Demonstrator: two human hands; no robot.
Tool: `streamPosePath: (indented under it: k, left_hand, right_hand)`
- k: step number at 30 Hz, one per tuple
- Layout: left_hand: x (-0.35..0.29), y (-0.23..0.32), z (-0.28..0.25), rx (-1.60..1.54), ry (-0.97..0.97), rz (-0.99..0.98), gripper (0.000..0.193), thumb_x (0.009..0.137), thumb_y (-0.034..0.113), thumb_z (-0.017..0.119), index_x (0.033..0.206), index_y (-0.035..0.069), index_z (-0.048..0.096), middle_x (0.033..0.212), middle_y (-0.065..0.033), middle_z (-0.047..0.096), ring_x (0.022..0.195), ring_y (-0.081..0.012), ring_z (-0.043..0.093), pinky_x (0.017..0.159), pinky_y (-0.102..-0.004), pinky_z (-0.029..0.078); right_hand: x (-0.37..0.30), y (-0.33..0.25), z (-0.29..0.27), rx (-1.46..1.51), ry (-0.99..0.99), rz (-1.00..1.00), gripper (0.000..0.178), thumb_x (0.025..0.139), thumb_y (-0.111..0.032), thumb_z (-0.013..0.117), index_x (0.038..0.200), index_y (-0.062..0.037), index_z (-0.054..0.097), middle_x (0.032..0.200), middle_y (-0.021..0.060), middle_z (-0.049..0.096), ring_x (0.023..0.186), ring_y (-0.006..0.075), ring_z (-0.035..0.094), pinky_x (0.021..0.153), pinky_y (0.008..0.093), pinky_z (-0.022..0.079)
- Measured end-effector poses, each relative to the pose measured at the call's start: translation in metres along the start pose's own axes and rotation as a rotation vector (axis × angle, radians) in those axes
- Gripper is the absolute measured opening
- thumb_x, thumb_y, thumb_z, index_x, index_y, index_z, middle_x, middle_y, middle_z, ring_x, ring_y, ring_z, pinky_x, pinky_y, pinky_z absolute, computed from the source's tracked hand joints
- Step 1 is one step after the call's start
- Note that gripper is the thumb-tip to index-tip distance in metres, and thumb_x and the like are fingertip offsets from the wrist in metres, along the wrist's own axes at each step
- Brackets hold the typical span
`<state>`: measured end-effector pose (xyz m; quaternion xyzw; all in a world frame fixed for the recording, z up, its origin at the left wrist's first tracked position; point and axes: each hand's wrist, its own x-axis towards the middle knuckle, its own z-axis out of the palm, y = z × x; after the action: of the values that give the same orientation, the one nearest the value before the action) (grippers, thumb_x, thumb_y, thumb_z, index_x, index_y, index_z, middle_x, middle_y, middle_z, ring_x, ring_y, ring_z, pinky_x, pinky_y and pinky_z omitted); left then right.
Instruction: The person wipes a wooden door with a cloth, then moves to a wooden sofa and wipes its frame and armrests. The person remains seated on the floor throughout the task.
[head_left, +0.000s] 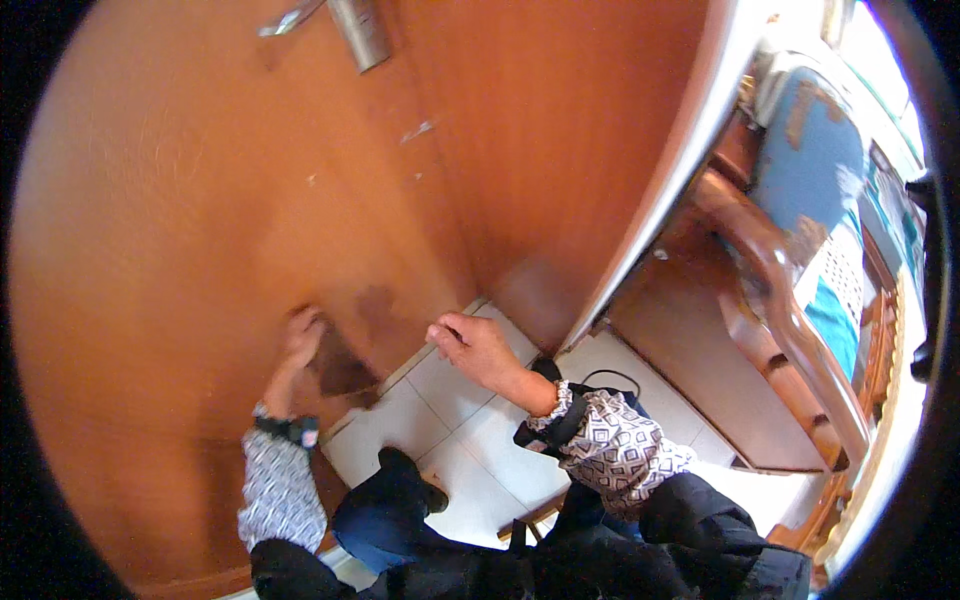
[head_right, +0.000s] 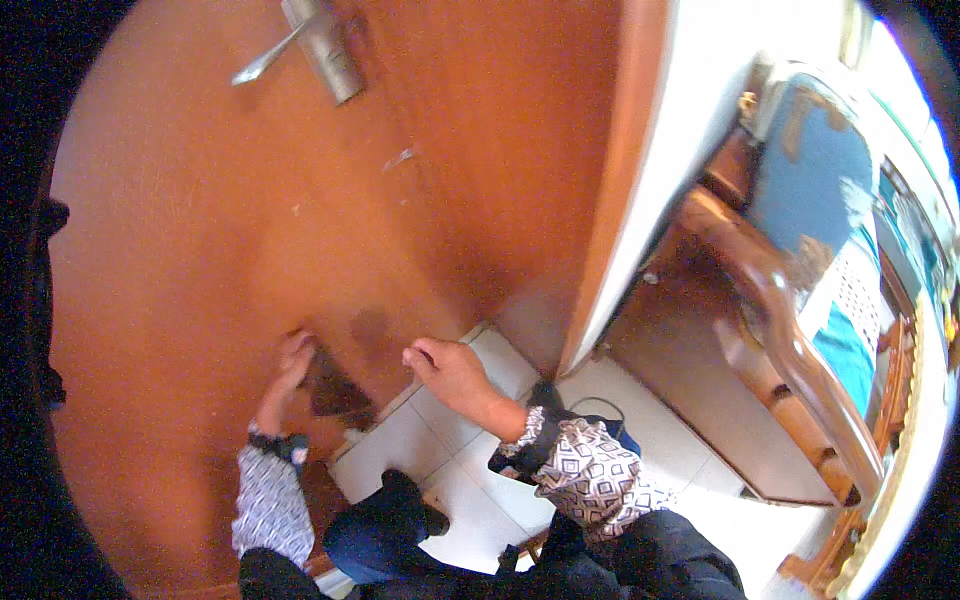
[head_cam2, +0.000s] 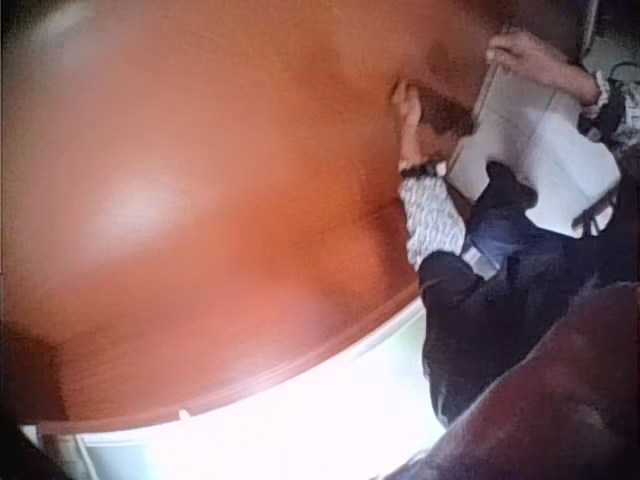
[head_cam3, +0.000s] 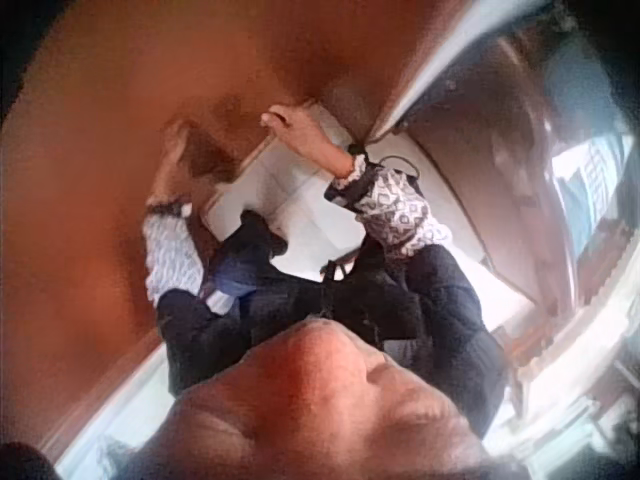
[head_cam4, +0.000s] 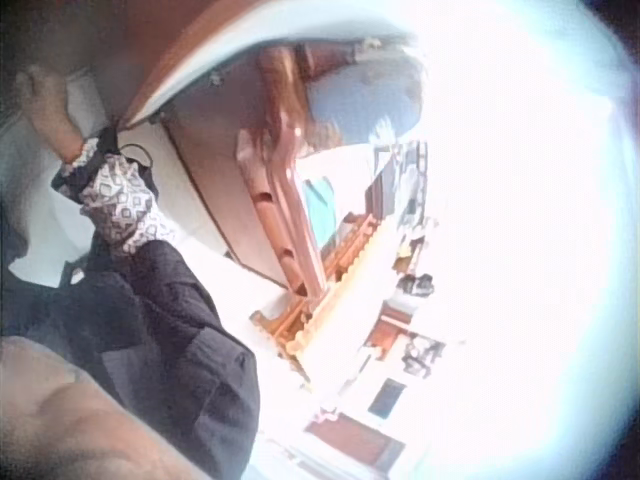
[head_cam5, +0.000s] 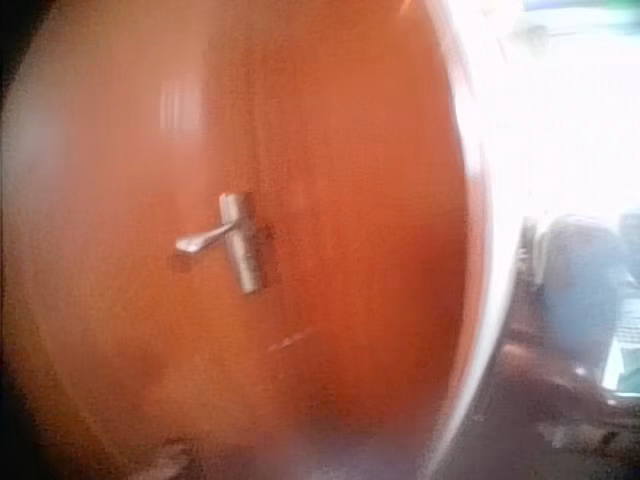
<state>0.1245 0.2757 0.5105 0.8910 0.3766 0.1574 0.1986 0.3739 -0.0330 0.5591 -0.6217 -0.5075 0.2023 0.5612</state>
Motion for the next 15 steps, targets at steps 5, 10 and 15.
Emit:
streamPosePath:
  k: [5, 10, 15]
  left_hand:
    - [-0.077, 0.016, -0.096, -0.565, 0.189, -0.418, 0.044, 0.104, 0.029, 0.056, 0.139, 0.002, 0.059, 0.137, -0.0137, 0.063, 0.124, -0.0262, 0.059, 0.104, -0.0404, 0.048]
    - [-0.153, 0.108, -0.156, -1.466, 0.195, -0.352, 0.042, 0.105, 0.035, 0.057, 0.134, 0.005, 0.061, 0.130, -0.0110, 0.067, 0.117, -0.0271, 0.064, 0.100, -0.0450, 0.054]
    - [-0.225, 0.166, -0.107, -1.599, 0.303, -0.312, 0.042, 0.104, 0.038, 0.059, 0.129, 0.005, 0.064, 0.128, -0.0123, 0.069, 0.116, -0.0298, 0.066, 0.099, -0.0473, 0.055]
  right_hand:
    - [-0.045, -0.050, -0.061, 0.034, 0.086, -0.002, 0.027, 0.104, -0.029, 0.061, 0.100, -0.0035, 0.069, 0.079, 0.0125, 0.071, 0.068, 0.0240, 0.069, 0.063, 0.0385, 0.053]
    - [-0.109, -0.079, -0.179, -0.289, 0.417, -0.165, 0.020, 0.101, -0.023, 0.066, 0.102, -0.0038, 0.071, 0.085, 0.0152, 0.072, 0.074, 0.0300, 0.069, 0.069, 0.0404, 0.055]
    - [-0.154, -0.095, -0.308, -0.074, 0.655, 0.173, 0.019, 0.105, -0.017, 0.059, 0.097, -0.0041, 0.071, 0.078, -0.0003, 0.066, 0.068, 0.0060, 0.059, 0.059, 0.0210, 0.047]
